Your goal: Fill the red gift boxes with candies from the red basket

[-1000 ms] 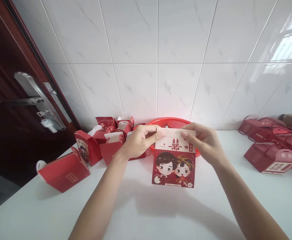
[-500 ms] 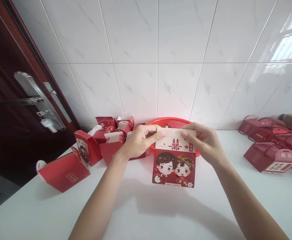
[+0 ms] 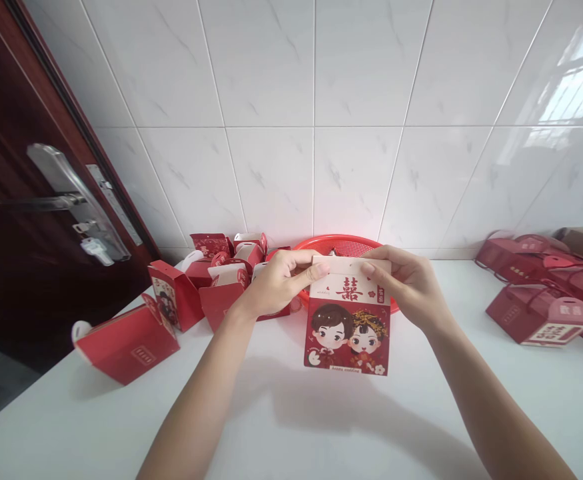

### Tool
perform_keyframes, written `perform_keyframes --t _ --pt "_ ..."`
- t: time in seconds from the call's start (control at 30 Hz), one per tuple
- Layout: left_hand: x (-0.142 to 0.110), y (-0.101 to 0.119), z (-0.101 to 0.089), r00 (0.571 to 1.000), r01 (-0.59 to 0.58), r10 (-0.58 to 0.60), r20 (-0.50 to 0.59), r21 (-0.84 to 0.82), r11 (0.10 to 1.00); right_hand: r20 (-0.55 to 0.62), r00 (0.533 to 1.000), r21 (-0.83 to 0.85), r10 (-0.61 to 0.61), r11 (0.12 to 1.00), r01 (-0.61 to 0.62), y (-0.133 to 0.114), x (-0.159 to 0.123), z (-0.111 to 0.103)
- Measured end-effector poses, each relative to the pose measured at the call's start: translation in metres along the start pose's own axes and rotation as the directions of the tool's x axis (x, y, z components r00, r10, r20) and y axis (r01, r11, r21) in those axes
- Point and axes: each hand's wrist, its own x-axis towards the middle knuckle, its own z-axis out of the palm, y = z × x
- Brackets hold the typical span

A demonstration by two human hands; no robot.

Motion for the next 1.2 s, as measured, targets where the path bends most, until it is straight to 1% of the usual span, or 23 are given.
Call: perform_keyframes --t 0.3,0.47,0.57,0.77,0.93,1.0,1.07,1.13,1.2 --pt "0.000 0.001 0.001 1.000 -0.002 0.002 -0.017 0.030 1.000 -0.002 1.000 -0.010 -0.008 1.000 0.008 0.001 -0.001 0.000" --pt "-0.001 0.002 0.001 1.000 -0.024 0.024 -0.018 0.034 0.999 -0.036 0.998 -0.038 -0.045 0.998 0.043 0.002 -0.001 0.001" --pt "-0.001 0.003 0.000 0.999 -0.038 0.039 -0.016 0.025 0.999 -0.037 0.998 -0.034 -0.049 0.998 0.048 0.003 0.000 0.001" --pt "-0.003 0.003 -0.001 0.999 -0.046 0.046 -0.001 -0.011 0.999 -0.022 1.000 0.027 -0.021 0.999 0.022 0.002 -0.002 0.002" --pt "-0.007 0.008 0.000 0.998 -0.025 0.024 0.054 0.014 1.000 -0.017 0.998 0.071 0.063 0.996 -0.062 0.003 -0.013 0.003" --pt "-0.009 0.011 0.004 0.998 -0.041 0.039 0.056 0.028 0.999 0.002 0.995 0.109 0.095 0.990 -0.095 0.004 -0.022 0.001" --pt "-0.009 0.014 0.010 0.997 -0.063 0.062 0.034 0.023 0.998 0.012 0.994 0.132 0.109 0.985 -0.110 0.006 -0.032 -0.002" --pt "-0.007 0.012 0.020 0.997 -0.073 0.074 0.016 -0.004 0.997 -0.002 0.993 0.136 0.117 0.984 -0.116 0.006 -0.044 -0.007" --pt "-0.004 0.008 0.035 0.997 -0.074 0.075 0.021 -0.065 0.995 -0.050 0.989 0.132 0.136 0.983 -0.129 0.006 -0.057 -0.014"
